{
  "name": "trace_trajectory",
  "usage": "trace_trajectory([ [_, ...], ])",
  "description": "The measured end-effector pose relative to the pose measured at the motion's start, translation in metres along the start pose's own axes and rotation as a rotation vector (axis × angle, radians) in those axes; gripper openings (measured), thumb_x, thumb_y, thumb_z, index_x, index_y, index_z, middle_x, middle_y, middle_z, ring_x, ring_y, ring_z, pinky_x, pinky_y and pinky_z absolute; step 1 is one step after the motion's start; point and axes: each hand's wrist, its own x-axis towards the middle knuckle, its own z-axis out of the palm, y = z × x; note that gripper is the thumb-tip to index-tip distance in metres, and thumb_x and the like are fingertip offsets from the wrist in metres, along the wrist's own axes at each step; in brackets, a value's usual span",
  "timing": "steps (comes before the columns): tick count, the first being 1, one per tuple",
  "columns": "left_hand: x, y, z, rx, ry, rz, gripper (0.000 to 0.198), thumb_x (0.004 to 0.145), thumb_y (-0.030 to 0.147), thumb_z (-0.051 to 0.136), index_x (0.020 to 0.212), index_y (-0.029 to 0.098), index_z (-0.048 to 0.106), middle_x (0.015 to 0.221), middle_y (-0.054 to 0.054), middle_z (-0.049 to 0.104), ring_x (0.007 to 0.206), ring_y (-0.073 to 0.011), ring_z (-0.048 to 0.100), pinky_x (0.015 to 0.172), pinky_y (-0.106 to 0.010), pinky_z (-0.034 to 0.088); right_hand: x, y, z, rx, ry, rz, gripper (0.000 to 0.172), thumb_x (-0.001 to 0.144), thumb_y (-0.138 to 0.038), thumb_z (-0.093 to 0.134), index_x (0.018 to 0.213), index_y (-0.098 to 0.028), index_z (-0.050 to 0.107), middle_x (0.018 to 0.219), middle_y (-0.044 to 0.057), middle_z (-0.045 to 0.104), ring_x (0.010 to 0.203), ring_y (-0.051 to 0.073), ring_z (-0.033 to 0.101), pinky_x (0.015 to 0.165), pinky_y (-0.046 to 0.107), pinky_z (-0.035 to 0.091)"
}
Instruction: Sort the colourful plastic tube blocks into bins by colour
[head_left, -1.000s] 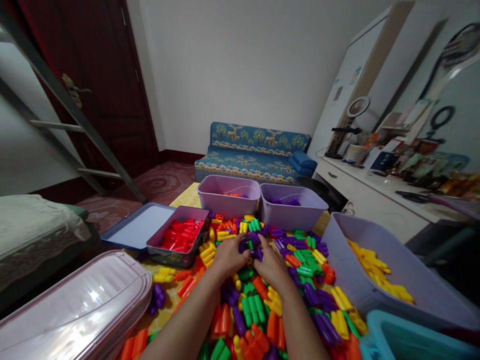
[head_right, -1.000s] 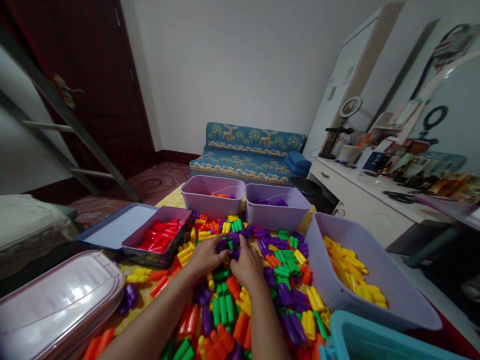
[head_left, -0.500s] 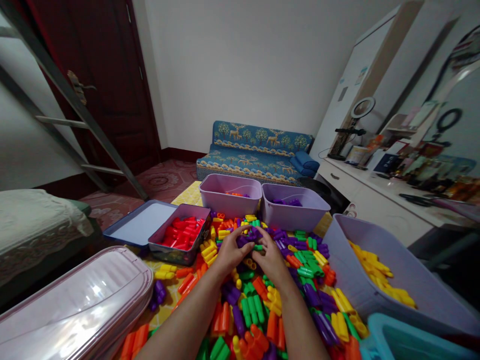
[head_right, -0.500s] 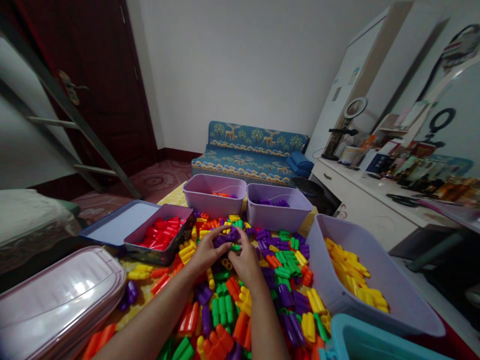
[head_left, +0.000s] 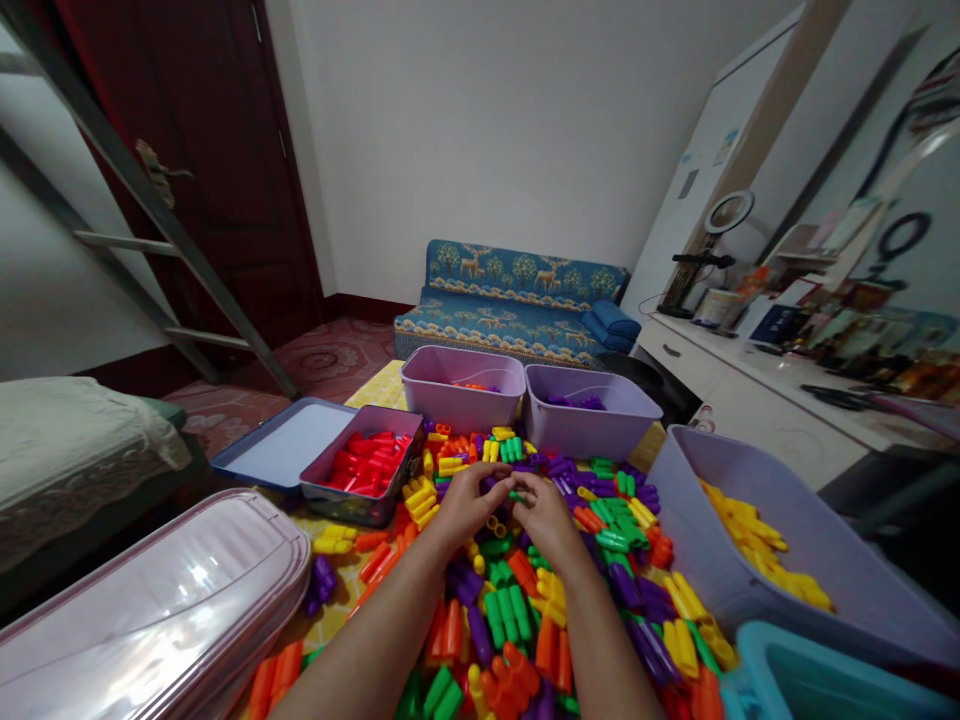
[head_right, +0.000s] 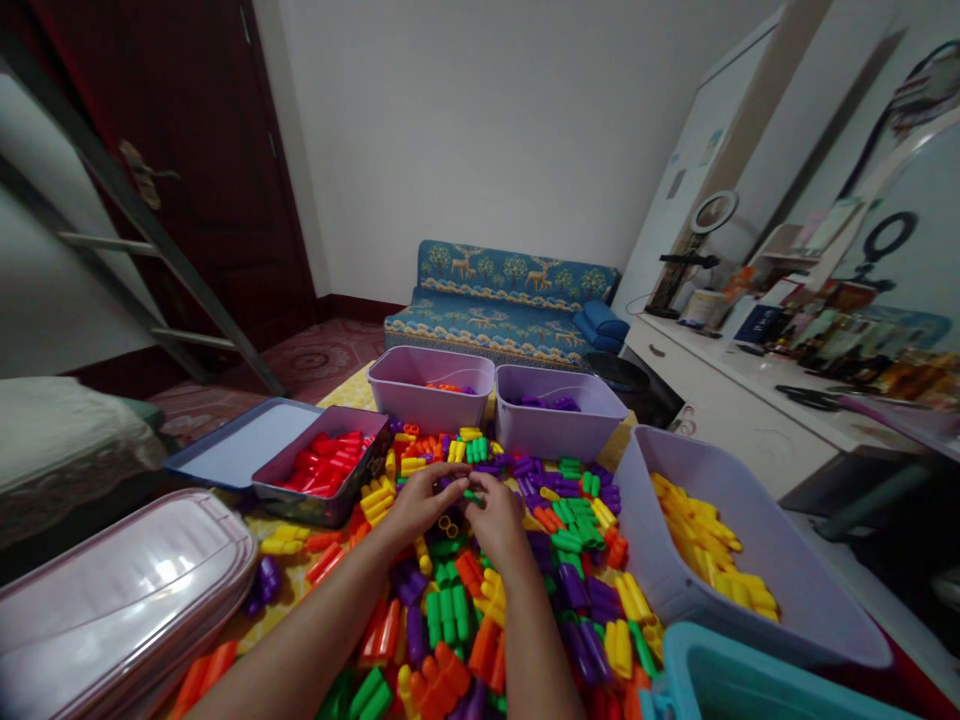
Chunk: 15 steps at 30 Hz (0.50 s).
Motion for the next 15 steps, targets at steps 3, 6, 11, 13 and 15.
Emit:
trace_trajectory([
  [3,-0.001,-0.004,0.001,0.052,0.014,0.014,0.029,0.08,0.023,0.059,0.107,0.017,0.067,0.108,-0.006,0.069,0.102,-0.0198,0.062,0.093,-0.031,0.046,0.0,0.0,0.0,-0.114,0.019,-0.02,0.04,0.066,-0.01,0.055,0.103,-0.018,0.065,0.105,0.008,0.07,0.097,0.02,0.066,0.087,0.035,0.051],
  [6,0.0,-0.007,0.002,0.139,0.094,0.069,0.035,0.076,0.012,0.058,0.11,0.018,0.065,0.11,-0.007,0.066,0.106,-0.0189,0.059,0.096,-0.031,0.043,-0.001,-0.005,-0.002,-0.37,0.119,-0.046,0.035,0.068,-0.009,0.054,0.1,-0.018,0.067,0.103,0.007,0.069,0.099,0.021,0.064,0.092,0.036,0.049],
  [11,-0.001,-0.008,-0.003,0.361,0.196,-0.009,0.034,0.076,0.012,0.057,0.108,0.019,0.065,0.109,-0.007,0.063,0.105,-0.0201,0.057,0.095,-0.032,0.043,-0.006,-0.017,-0.013,-0.757,0.287,-0.062,0.032,0.075,-0.011,0.054,0.104,-0.014,0.067,0.11,0.011,0.064,0.106,0.022,0.058,0.097,0.035,0.043],
  [13,-0.003,-0.006,-0.005,0.463,0.192,-0.089,0.031,0.078,0.017,0.058,0.108,0.02,0.065,0.11,-0.008,0.063,0.106,-0.0217,0.056,0.095,-0.033,0.042,-0.009,-0.021,-0.021,-0.923,0.364,0.02,0.034,0.078,-0.018,0.056,0.11,-0.017,0.065,0.119,0.013,0.06,0.114,0.026,0.053,0.099,0.04,0.04],
  [15,-0.005,-0.004,-0.005,0.535,0.175,-0.138,0.031,0.079,0.023,0.058,0.109,0.02,0.064,0.112,-0.009,0.062,0.107,-0.0232,0.056,0.093,-0.033,0.043,-0.012,-0.022,-0.031,-1.058,0.421,0.155,0.04,0.081,-0.029,0.056,0.12,-0.019,0.06,0.128,0.016,0.054,0.122,0.033,0.046,0.098,0.049,0.038],
])
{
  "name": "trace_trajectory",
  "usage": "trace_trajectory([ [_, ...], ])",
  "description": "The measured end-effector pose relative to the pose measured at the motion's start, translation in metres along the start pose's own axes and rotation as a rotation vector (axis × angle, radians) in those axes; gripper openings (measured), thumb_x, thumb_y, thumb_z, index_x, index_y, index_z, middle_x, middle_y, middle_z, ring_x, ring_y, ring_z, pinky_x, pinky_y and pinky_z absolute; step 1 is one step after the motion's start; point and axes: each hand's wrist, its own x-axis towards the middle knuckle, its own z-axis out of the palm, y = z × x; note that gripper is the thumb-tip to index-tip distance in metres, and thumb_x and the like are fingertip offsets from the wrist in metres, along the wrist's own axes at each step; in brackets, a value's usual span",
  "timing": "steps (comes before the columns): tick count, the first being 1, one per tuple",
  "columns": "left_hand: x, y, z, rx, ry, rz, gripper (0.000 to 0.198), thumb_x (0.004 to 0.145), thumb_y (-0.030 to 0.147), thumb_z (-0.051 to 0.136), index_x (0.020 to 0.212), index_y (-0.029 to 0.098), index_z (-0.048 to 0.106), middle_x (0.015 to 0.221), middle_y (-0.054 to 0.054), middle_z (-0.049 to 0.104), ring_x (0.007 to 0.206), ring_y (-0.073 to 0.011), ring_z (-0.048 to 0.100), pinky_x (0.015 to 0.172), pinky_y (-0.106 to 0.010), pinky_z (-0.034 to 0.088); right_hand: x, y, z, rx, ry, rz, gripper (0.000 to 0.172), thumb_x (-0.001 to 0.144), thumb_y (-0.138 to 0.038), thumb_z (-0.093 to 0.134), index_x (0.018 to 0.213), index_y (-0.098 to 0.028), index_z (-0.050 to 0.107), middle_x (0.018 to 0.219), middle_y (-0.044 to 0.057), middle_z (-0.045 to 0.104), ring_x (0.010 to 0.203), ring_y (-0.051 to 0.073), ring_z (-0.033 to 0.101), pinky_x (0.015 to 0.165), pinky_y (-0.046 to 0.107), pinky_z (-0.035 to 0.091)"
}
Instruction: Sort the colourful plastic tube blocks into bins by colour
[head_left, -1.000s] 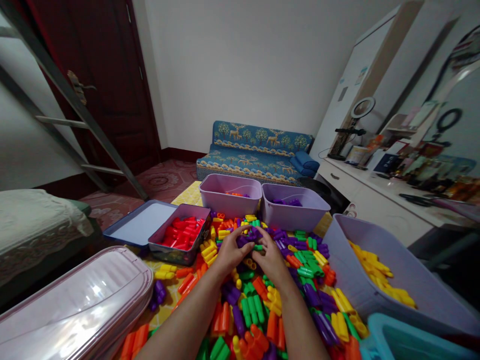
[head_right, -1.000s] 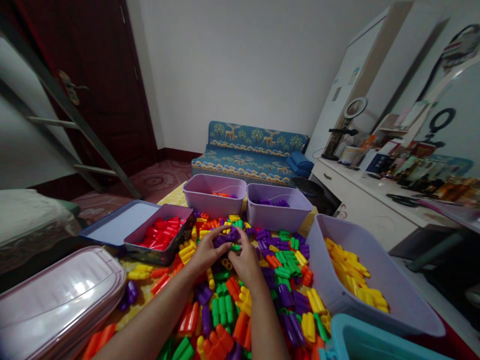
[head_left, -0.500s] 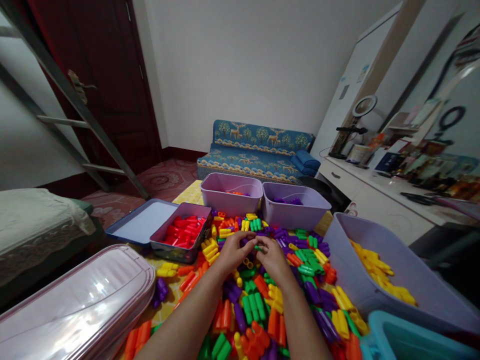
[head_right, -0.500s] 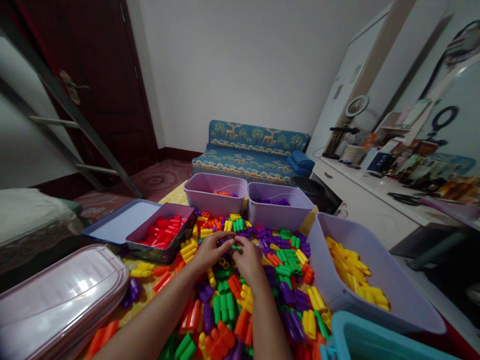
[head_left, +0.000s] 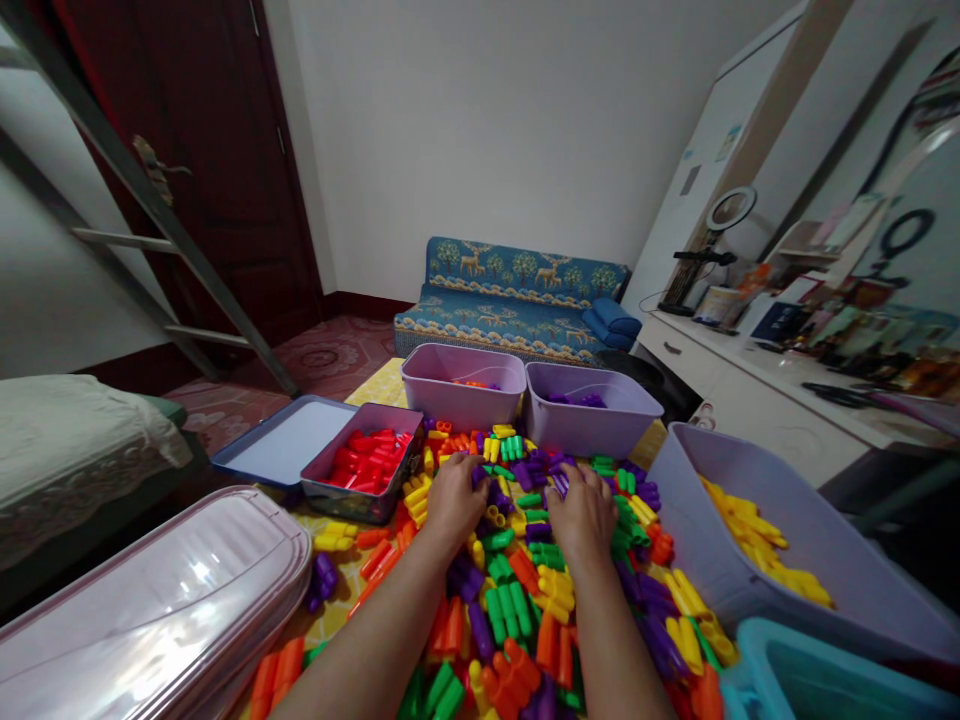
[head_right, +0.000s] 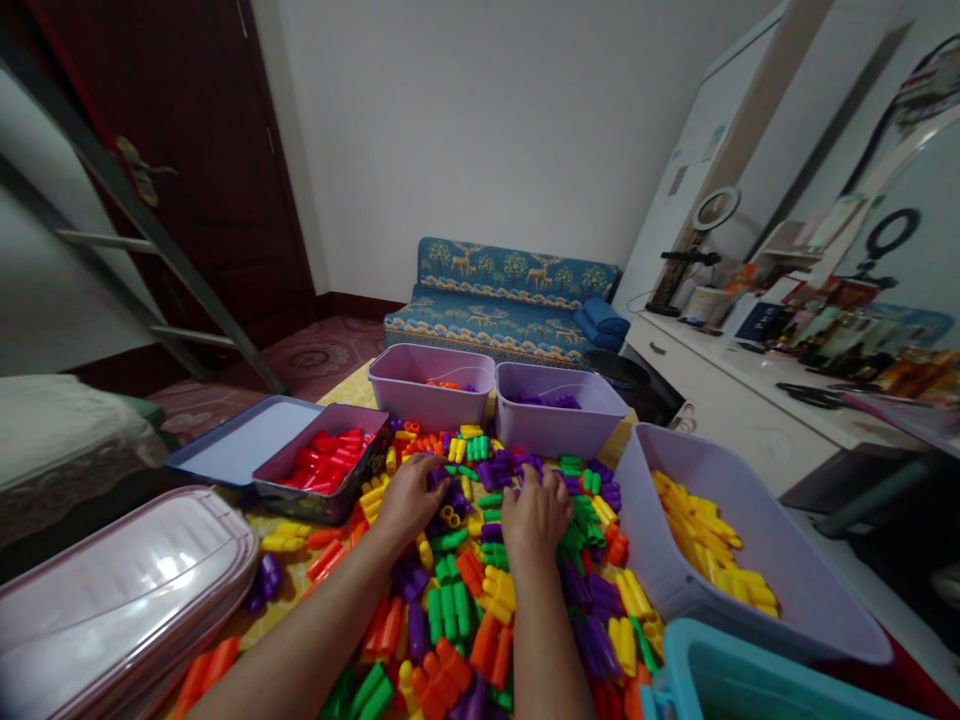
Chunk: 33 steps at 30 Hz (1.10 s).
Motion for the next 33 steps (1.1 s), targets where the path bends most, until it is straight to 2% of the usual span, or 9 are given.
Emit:
trace_trajectory([
  [3,-0.002,0.004,-0.001,0.053,-0.031,-0.016,0.034,0.08,0.028,0.058,0.112,0.02,0.063,0.115,-0.01,0.06,0.108,-0.0244,0.055,0.093,-0.034,0.042,0.003,0.015,-0.007,-0.142,-0.073,0.156,0.055,0.083,-0.044,0.051,0.131,-0.017,0.051,0.135,0.023,0.046,0.127,0.041,0.038,0.094,0.059,0.034],
  [5,-0.003,0.006,-0.001,0.05,-0.048,-0.019,0.035,0.08,0.029,0.058,0.113,0.02,0.063,0.117,-0.011,0.059,0.108,-0.0241,0.055,0.094,-0.033,0.042,0.004,0.023,-0.01,-0.181,-0.145,0.204,0.061,0.084,-0.048,0.048,0.134,-0.013,0.047,0.131,0.026,0.048,0.122,0.042,0.044,0.092,0.058,0.036],
  [12,-0.001,0.007,-0.001,-0.021,-0.091,-0.013,0.037,0.078,0.027,0.06,0.113,0.019,0.064,0.117,-0.01,0.058,0.106,-0.0225,0.057,0.094,-0.032,0.042,-0.001,0.012,-0.008,-0.115,-0.212,0.045,0.049,0.081,-0.036,0.054,0.125,-0.015,0.057,0.12,0.02,0.058,0.112,0.035,0.052,0.09,0.044,0.041],
  [17,0.001,0.004,0.0,-0.075,-0.087,0.012,0.037,0.076,0.027,0.062,0.112,0.02,0.065,0.116,-0.009,0.06,0.108,-0.0228,0.057,0.096,-0.033,0.042,-0.007,-0.013,0.006,0.142,-0.246,-0.093,0.051,0.076,-0.024,0.056,0.126,-0.014,0.054,0.12,0.017,0.058,0.114,0.03,0.052,0.099,0.043,0.037],
  [21,0.003,0.002,0.002,-0.201,-0.134,0.018,0.041,0.077,0.032,0.062,0.116,0.02,0.063,0.115,-0.009,0.065,0.109,-0.0259,0.058,0.095,-0.038,0.043,-0.01,-0.024,0.015,0.558,-0.273,-0.052,0.061,0.068,-0.018,0.06,0.128,-0.018,0.051,0.124,0.011,0.057,0.116,0.025,0.053,0.101,0.039,0.038],
  [25,0.005,0.003,0.001,-0.434,-0.147,0.084,0.05,0.075,0.031,0.064,0.123,0.02,0.058,0.123,-0.009,0.062,0.114,-0.0255,0.056,0.099,-0.039,0.042,-0.017,-0.038,0.009,1.001,-0.354,-0.001,0.069,0.066,-0.018,0.058,0.134,-0.025,0.043,0.126,0.006,0.057,0.107,0.02,0.058,0.093,0.036,0.046],
  [28,0.008,0.003,-0.001,-0.631,-0.131,0.098,0.058,0.073,0.03,0.067,0.127,0.018,0.053,0.123,-0.01,0.062,0.109,-0.0238,0.059,0.096,-0.037,0.046,-0.018,-0.045,0.002,1.22,-0.451,-0.076,0.077,0.064,-0.016,0.057,0.137,-0.028,0.038,0.124,0.005,0.059,0.101,0.018,0.061,0.085,0.031,0.05],
  [31,0.012,-0.002,0.001,-0.728,-0.1,0.029,0.05,0.074,0.029,0.065,0.121,0.015,0.056,0.112,-0.01,0.067,0.096,-0.0224,0.065,0.086,-0.036,0.051,-0.011,-0.039,0.001,1.285,-0.475,-0.13,0.076,0.064,-0.018,0.057,0.137,-0.026,0.038,0.123,0.005,0.06,0.105,0.018,0.06,0.087,0.03,0.049],
  [33,0.013,-0.007,0.003,-0.629,-0.015,-0.025,0.041,0.075,0.023,0.062,0.116,0.015,0.06,0.106,-0.009,0.069,0.094,-0.0224,0.065,0.087,-0.037,0.051,-0.003,-0.026,0.001,1.162,-0.388,-0.094,0.068,0.067,-0.021,0.056,0.134,-0.022,0.043,0.121,0.008,0.061,0.106,0.019,0.06,0.09,0.032,0.048],
])
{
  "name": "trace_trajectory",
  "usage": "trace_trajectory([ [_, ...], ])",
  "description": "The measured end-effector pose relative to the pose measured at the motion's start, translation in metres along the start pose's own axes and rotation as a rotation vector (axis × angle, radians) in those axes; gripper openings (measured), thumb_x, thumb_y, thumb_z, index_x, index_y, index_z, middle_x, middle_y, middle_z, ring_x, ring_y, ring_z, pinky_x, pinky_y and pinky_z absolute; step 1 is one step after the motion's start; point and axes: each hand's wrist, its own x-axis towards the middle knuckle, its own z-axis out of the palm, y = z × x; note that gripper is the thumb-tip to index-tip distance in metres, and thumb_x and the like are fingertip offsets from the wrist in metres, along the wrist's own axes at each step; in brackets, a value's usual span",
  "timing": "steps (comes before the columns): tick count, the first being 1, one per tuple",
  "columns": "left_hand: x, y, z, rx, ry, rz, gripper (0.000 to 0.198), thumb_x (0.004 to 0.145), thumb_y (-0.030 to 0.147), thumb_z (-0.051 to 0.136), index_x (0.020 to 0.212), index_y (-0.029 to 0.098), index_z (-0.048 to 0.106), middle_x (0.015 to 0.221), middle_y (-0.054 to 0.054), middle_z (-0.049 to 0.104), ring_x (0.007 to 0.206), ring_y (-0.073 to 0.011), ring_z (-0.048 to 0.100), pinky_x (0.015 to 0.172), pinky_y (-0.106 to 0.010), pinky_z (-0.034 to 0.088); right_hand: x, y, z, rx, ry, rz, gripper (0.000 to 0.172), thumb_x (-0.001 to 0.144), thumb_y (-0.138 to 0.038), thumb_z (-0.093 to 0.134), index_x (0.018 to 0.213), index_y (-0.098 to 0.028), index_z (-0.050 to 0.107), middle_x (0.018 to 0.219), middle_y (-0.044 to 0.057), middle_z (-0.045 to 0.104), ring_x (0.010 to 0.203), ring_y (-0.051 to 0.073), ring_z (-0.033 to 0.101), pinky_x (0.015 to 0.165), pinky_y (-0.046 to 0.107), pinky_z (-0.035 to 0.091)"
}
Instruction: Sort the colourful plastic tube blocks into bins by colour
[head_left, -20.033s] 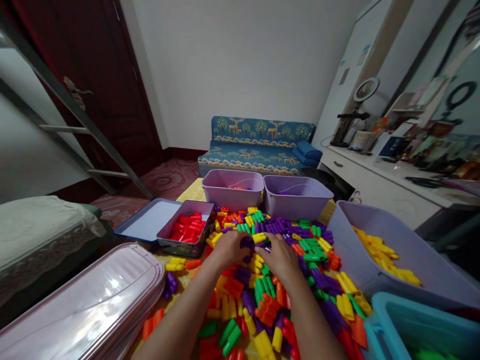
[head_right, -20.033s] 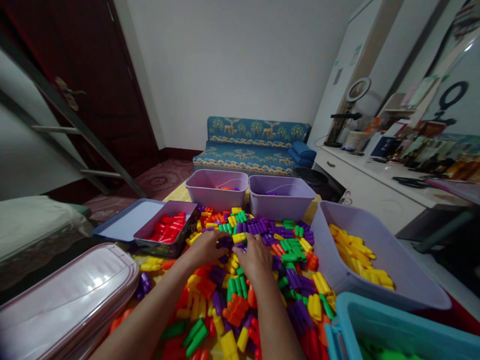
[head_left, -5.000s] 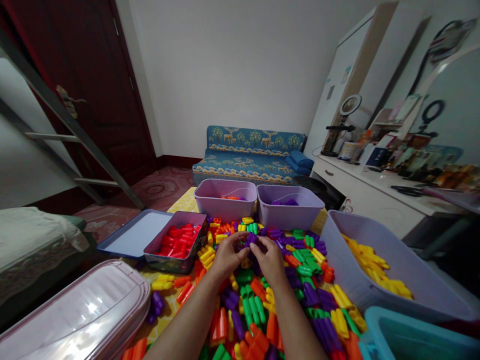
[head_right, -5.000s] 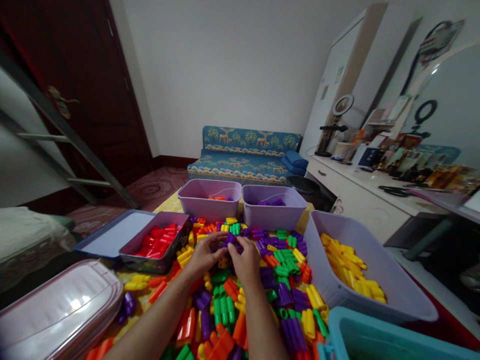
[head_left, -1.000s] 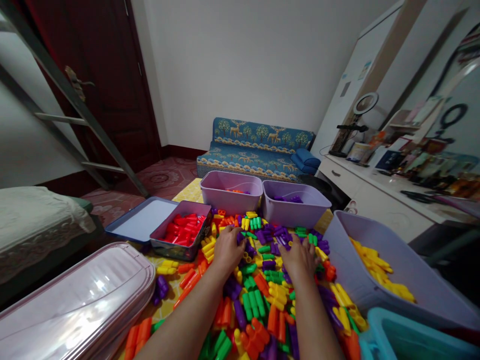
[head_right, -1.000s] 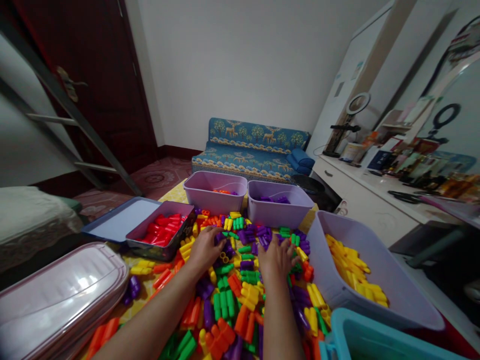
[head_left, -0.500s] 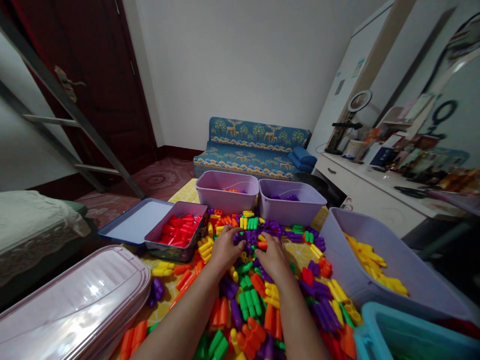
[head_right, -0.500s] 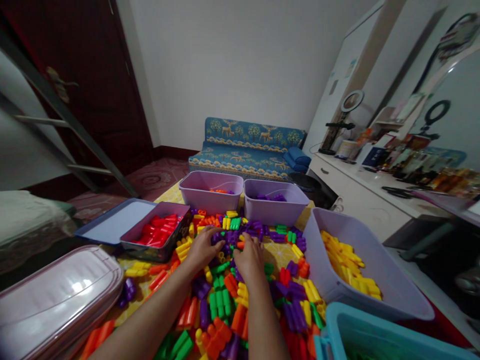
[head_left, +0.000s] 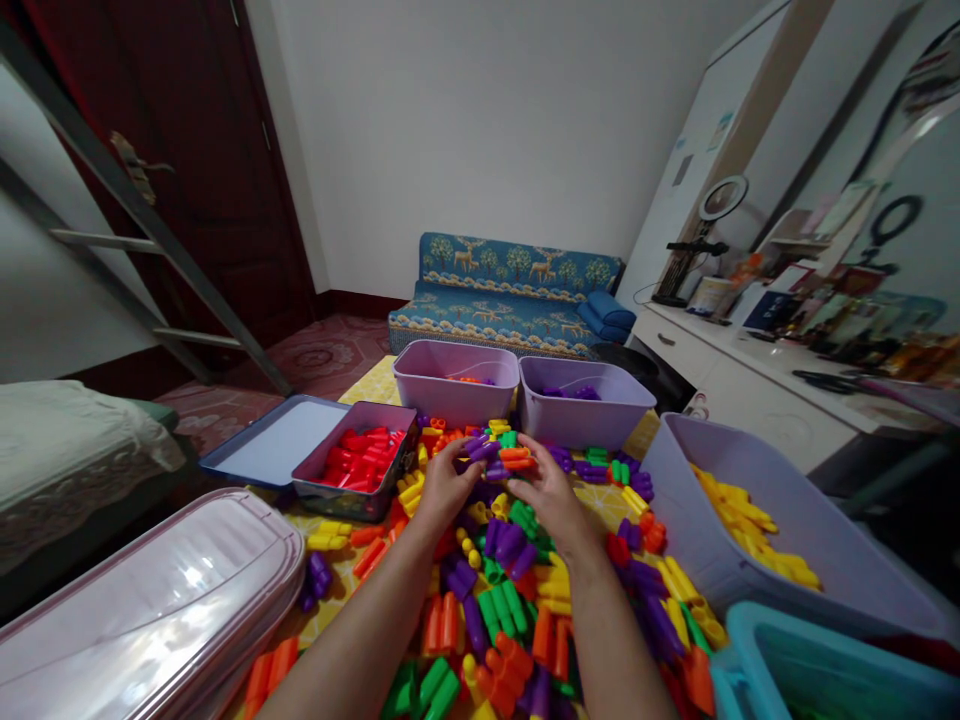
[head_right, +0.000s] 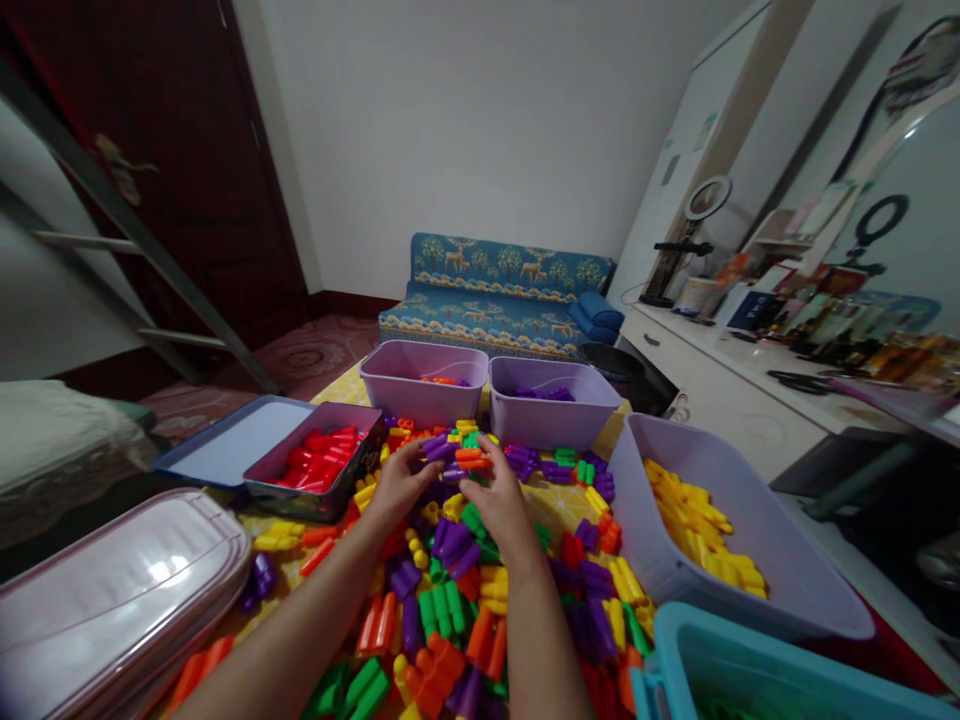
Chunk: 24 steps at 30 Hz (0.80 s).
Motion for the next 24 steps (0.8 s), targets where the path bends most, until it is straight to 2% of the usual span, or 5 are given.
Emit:
trace_trajectory([
  [4,-0.001,-0.003,-0.003,0.39,0.167,0.081,0.046,0.073,0.019,0.061,0.119,0.017,0.059,0.114,-0.01,0.065,0.108,-0.0253,0.059,0.097,-0.039,0.043,0.0,0.005,-0.031,-0.537,0.163,0.073,0.047,0.071,-0.023,0.058,0.118,-0.019,0.057,0.109,0.01,0.066,0.096,0.021,0.063,0.084,0.035,0.048],
  [8,-0.005,0.015,-0.007,0.578,0.132,0.131,0.029,0.08,0.026,0.055,0.106,0.021,0.068,0.104,-0.008,0.069,0.099,-0.0225,0.062,0.089,-0.032,0.045,-0.01,-0.006,-0.047,-0.932,0.018,0.169,0.032,0.068,-0.027,0.066,0.1,-0.024,0.067,0.1,0.007,0.069,0.091,0.023,0.063,0.076,0.033,0.045],
  [17,-0.016,0.066,-0.036,0.811,-0.48,0.046,0.009,0.06,0.022,0.064,0.059,0.025,0.072,0.057,0.0,0.066,0.057,-0.0162,0.059,0.058,-0.024,0.04,-0.02,-0.016,-0.033,-1.151,-0.133,0.187,0.056,0.06,-0.024,0.073,0.114,-0.029,0.062,0.116,0.007,0.064,0.106,0.027,0.059,0.084,0.034,0.042],
  [20,-0.021,0.062,-0.034,0.733,-0.575,0.089,0.024,0.056,0.016,0.063,0.072,0.029,0.075,0.064,0.0,0.069,0.064,-0.0187,0.062,0.065,-0.025,0.045,-0.019,-0.016,-0.023,-1.165,-0.157,0.167,0.049,0.066,-0.021,0.067,0.114,-0.029,0.062,0.116,0.008,0.064,0.107,0.027,0.06,0.085,0.034,0.042],
  [24,-0.022,0.045,-0.016,0.662,-0.628,0.218,0.058,0.055,0.012,0.064,0.11,0.029,0.068,0.105,-0.006,0.069,0.102,-0.0288,0.062,0.089,-0.034,0.047,-0.016,-0.014,-0.007,-1.081,-0.148,0.108,0.047,0.072,-0.011,0.055,0.117,-0.023,0.059,0.112,0.01,0.066,0.109,0.025,0.059,0.088,0.033,0.042],
])
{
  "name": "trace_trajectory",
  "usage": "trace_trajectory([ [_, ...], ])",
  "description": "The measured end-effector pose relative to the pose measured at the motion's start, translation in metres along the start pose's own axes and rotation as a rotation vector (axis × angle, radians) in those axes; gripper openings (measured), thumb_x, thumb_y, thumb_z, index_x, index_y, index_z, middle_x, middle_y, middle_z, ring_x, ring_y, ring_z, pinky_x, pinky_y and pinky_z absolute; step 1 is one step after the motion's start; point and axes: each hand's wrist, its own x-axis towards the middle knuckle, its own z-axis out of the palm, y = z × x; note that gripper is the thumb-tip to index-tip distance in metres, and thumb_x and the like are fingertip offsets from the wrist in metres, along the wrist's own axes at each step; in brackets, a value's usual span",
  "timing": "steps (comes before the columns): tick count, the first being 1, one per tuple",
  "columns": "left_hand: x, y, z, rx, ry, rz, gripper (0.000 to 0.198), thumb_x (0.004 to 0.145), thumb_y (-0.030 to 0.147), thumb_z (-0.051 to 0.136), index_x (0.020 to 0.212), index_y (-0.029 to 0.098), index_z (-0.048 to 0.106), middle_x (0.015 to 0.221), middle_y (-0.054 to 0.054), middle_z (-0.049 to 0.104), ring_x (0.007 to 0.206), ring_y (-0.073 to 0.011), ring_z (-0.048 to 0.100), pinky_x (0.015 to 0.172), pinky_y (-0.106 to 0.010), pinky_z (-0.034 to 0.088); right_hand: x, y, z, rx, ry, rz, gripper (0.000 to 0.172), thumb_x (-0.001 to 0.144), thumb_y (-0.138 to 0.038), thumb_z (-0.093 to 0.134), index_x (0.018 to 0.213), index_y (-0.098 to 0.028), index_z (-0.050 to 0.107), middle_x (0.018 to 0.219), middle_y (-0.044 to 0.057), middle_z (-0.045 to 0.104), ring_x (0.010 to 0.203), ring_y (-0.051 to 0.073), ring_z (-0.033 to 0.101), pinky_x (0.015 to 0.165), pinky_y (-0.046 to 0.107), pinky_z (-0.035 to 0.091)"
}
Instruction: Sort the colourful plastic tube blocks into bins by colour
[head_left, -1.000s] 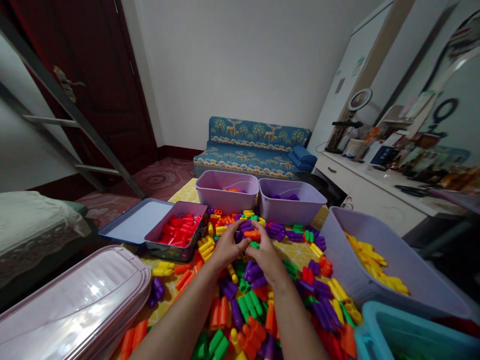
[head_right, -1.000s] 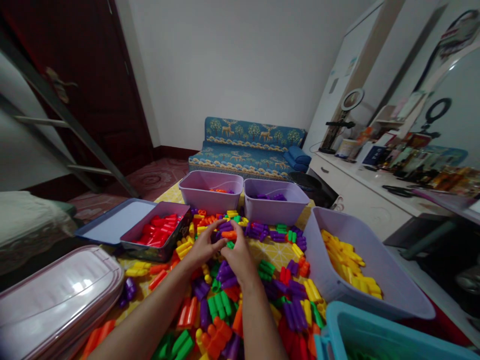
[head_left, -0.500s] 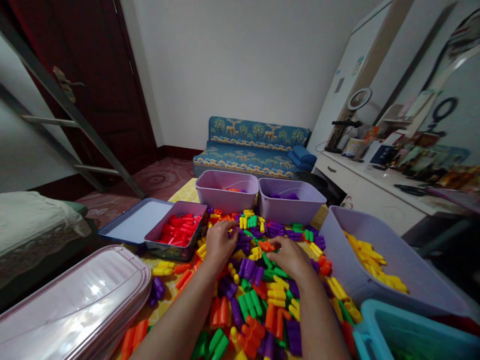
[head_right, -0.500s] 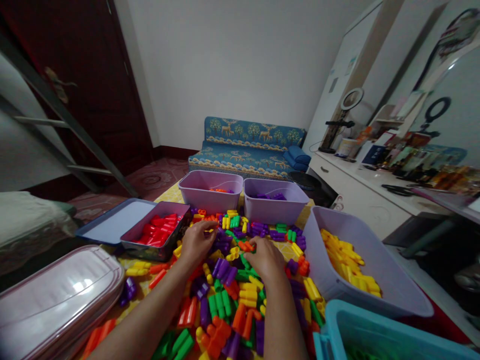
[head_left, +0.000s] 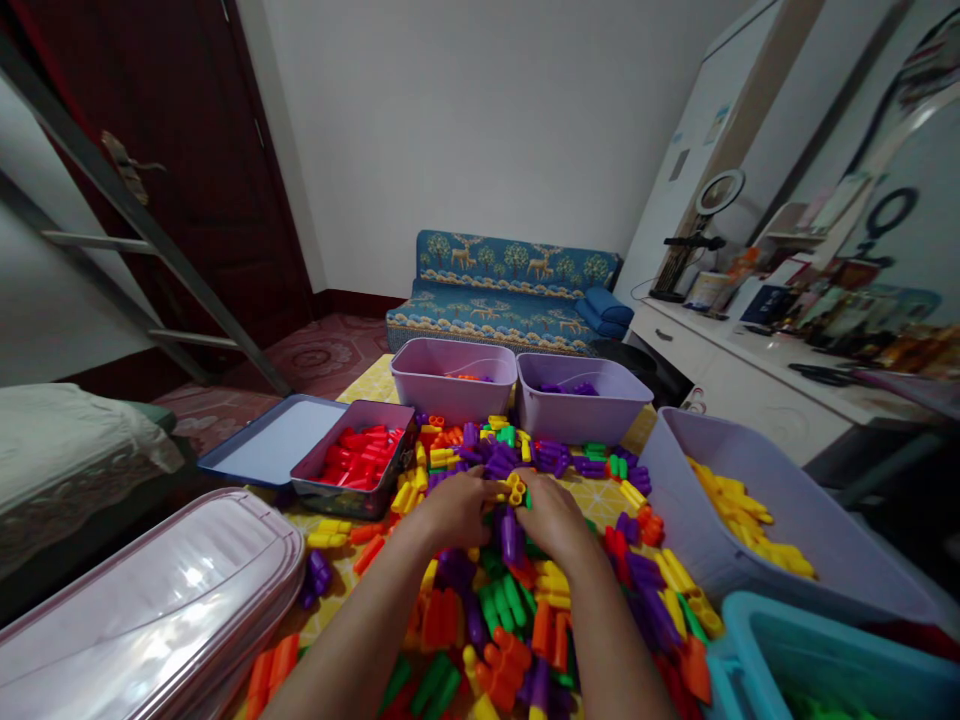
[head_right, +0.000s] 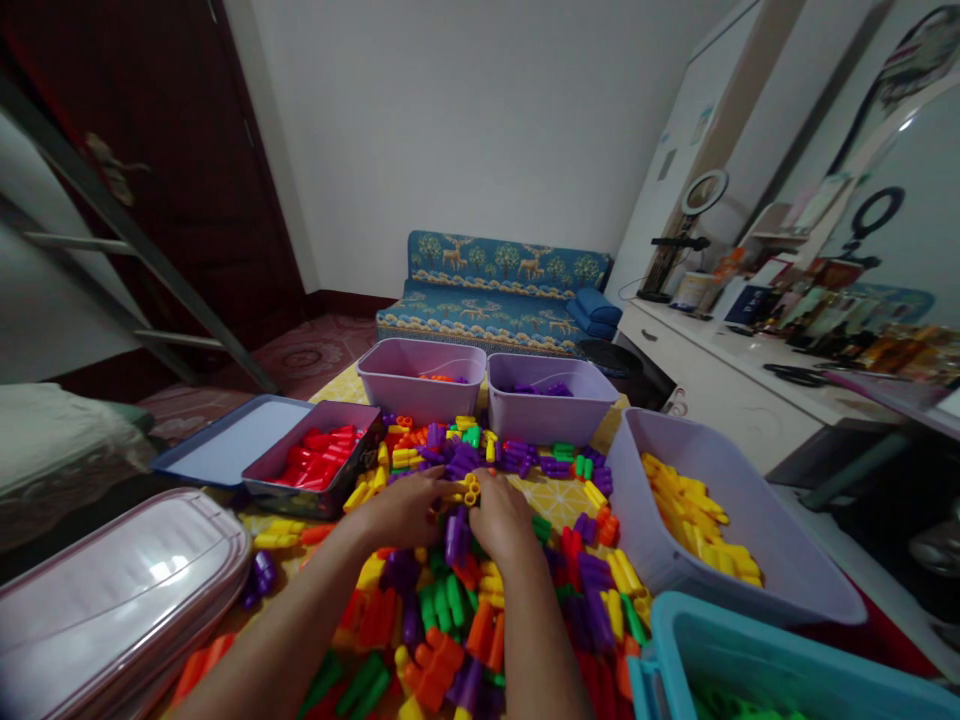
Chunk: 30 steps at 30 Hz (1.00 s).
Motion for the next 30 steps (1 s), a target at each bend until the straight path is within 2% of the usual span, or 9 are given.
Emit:
trace_trajectory([
  [4,0.01,-0.007,0.022,-0.003,0.085,-0.007,0.079,0.056,0.016,0.069,0.132,0.025,0.051,0.14,-0.013,0.045,0.128,-0.0359,0.042,0.104,-0.045,0.037,0.007,-0.008,0.005,0.148,0.074,0.013,0.061,0.075,-0.009,0.056,0.133,-0.019,0.045,0.121,0.012,0.063,0.115,0.024,0.056,0.092,0.031,0.041],
  [7,0.014,-0.009,0.032,-0.045,0.202,-0.101,0.085,0.063,0.018,0.067,0.142,0.027,0.037,0.152,-0.012,0.026,0.135,-0.0337,0.034,0.105,-0.043,0.037,0.009,-0.008,0.004,0.158,0.139,0.109,0.068,0.078,-0.017,0.059,0.141,-0.017,0.034,0.116,0.014,0.065,0.109,0.027,0.06,0.088,0.033,0.043],
  [10,0.017,-0.008,0.037,-0.005,0.237,-0.172,0.072,0.073,0.026,0.063,0.14,0.034,0.039,0.151,-0.008,0.029,0.131,-0.0325,0.039,0.102,-0.044,0.04,0.005,-0.007,0.002,0.123,0.189,0.209,0.061,0.082,-0.021,0.057,0.139,-0.015,0.037,0.107,0.015,0.068,0.102,0.028,0.063,0.084,0.033,0.044],
  [14,0.02,-0.004,0.037,0.091,0.178,-0.231,0.068,0.069,0.029,0.067,0.134,0.038,0.047,0.148,-0.004,0.034,0.129,-0.0338,0.039,0.098,-0.045,0.042,-0.012,-0.018,-0.003,0.132,0.261,0.137,0.042,0.081,-0.006,0.048,0.122,-0.014,0.055,0.117,0.016,0.062,0.109,0.024,0.059,0.089,0.031,0.043],
  [17,0.02,-0.001,0.038,0.131,0.166,-0.247,0.069,0.068,0.027,0.067,0.133,0.037,0.046,0.145,-0.005,0.038,0.129,-0.0317,0.038,0.097,-0.042,0.044,-0.036,-0.033,-0.025,0.159,0.297,0.063,0.043,0.079,0.0,0.045,0.118,-0.014,0.058,0.115,0.013,0.062,0.108,0.022,0.059,0.091,0.03,0.043],
  [21,0.02,-0.001,0.039,0.148,0.15,-0.221,0.068,0.069,0.025,0.064,0.134,0.033,0.046,0.137,-0.006,0.045,0.126,-0.0282,0.04,0.098,-0.039,0.042,-0.079,-0.041,-0.083,0.117,0.407,-0.003,0.041,0.08,-0.005,0.048,0.118,-0.018,0.058,0.112,0.009,0.064,0.104,0.021,0.06,0.091,0.031,0.044],
  [23,0.019,-0.002,0.039,0.149,0.149,-0.212,0.068,0.069,0.025,0.063,0.134,0.033,0.045,0.136,-0.006,0.046,0.126,-0.028,0.04,0.097,-0.039,0.042,-0.102,-0.03,-0.116,0.05,0.47,-0.002,0.038,0.082,-0.009,0.049,0.117,-0.018,0.059,0.113,0.009,0.065,0.104,0.022,0.06,0.092,0.033,0.044],
  [26,0.019,-0.004,0.041,0.147,0.167,-0.203,0.069,0.068,0.023,0.063,0.134,0.033,0.045,0.134,-0.007,0.048,0.124,-0.028,0.041,0.095,-0.038,0.043,-0.133,0.004,-0.152,-0.062,0.504,0.042,0.036,0.081,-0.016,0.05,0.115,-0.02,0.06,0.112,0.007,0.067,0.103,0.023,0.062,0.091,0.036,0.045],
  [30,0.018,-0.007,0.043,0.122,0.208,-0.176,0.062,0.067,0.022,0.064,0.127,0.03,0.054,0.132,-0.007,0.051,0.122,-0.028,0.043,0.096,-0.038,0.041,-0.165,0.068,-0.165,-0.203,0.402,0.151,0.033,0.081,-0.026,0.049,0.109,-0.019,0.064,0.108,0.009,0.07,0.098,0.028,0.065,0.085,0.041,0.048],
])
